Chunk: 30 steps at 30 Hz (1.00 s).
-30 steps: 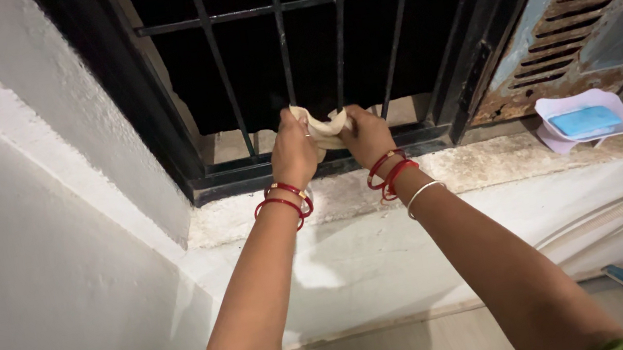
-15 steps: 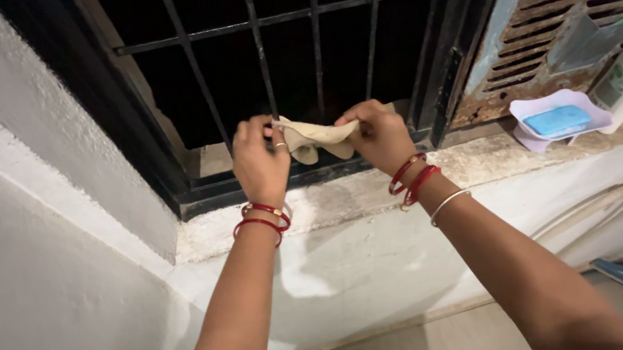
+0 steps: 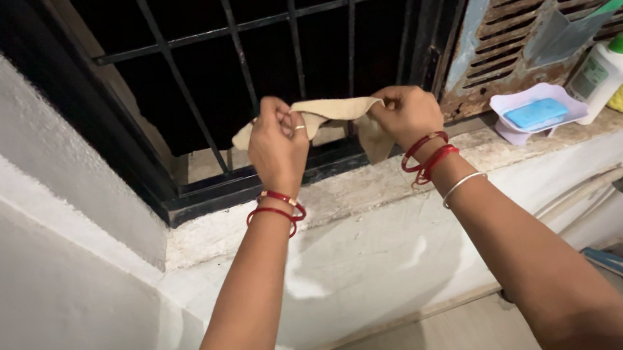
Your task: The person wipes the black metal window grille with a cloth, moving methodically across the bars and frame. The hands reach through the grille to clean both sides of the bars.
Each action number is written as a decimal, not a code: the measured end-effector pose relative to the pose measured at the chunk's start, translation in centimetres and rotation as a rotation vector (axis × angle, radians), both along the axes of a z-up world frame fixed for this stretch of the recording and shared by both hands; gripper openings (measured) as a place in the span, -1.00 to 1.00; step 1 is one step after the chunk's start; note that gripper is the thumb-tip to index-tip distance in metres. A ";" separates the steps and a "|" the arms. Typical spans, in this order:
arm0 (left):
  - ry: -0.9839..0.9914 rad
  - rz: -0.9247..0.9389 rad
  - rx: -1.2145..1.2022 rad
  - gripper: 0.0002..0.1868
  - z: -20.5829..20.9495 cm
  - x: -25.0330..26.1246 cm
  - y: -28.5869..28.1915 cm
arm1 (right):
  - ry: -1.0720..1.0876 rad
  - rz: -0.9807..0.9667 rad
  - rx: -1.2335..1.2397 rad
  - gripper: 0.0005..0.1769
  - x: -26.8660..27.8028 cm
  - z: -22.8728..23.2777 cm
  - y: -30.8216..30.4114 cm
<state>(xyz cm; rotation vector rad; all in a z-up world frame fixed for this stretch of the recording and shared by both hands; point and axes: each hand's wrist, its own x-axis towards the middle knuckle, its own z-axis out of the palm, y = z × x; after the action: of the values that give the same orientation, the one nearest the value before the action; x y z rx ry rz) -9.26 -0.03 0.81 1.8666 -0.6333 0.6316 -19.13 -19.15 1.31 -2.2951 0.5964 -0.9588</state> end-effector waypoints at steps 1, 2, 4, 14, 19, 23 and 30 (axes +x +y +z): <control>-0.005 -0.010 -0.027 -0.84 0.3 0.0 -0.5 | 0.040 -0.047 -0.019 -0.71 0.0 0.3 -0.1; -0.011 -0.020 -0.055 -0.85 0.5 -0.1 -1.0 | 0.046 -0.072 -0.059 -0.73 0.0 0.6 -0.3; -0.014 -0.040 -0.112 -0.86 1.1 0.1 -2.0 | 0.057 -0.122 -0.137 -0.76 0.1 1.3 -0.7; -0.073 -0.053 -0.360 -0.78 3.0 2.6 -6.0 | -0.128 -0.002 -0.195 -0.80 3.5 4.1 -2.7; 0.031 -0.223 -0.520 -0.74 3.6 4.1 -8.0 | -0.504 0.281 0.087 -0.72 7.5 4.7 -3.7; 0.068 -0.298 -0.653 -0.77 4.7 6.1 -9.8 | -0.689 0.433 0.527 -0.64 10.0 4.6 -4.5; 0.292 -0.255 -0.616 -0.63 1.4 6.8 -9.7 | -0.622 0.493 0.514 -0.81 11.6 0.5 -4.0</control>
<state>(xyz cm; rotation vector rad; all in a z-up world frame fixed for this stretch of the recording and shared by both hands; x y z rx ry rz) -2.44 -9.72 2.19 1.2429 -0.4121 0.3244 -7.56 -23.19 1.85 -1.4693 -0.0054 -1.0422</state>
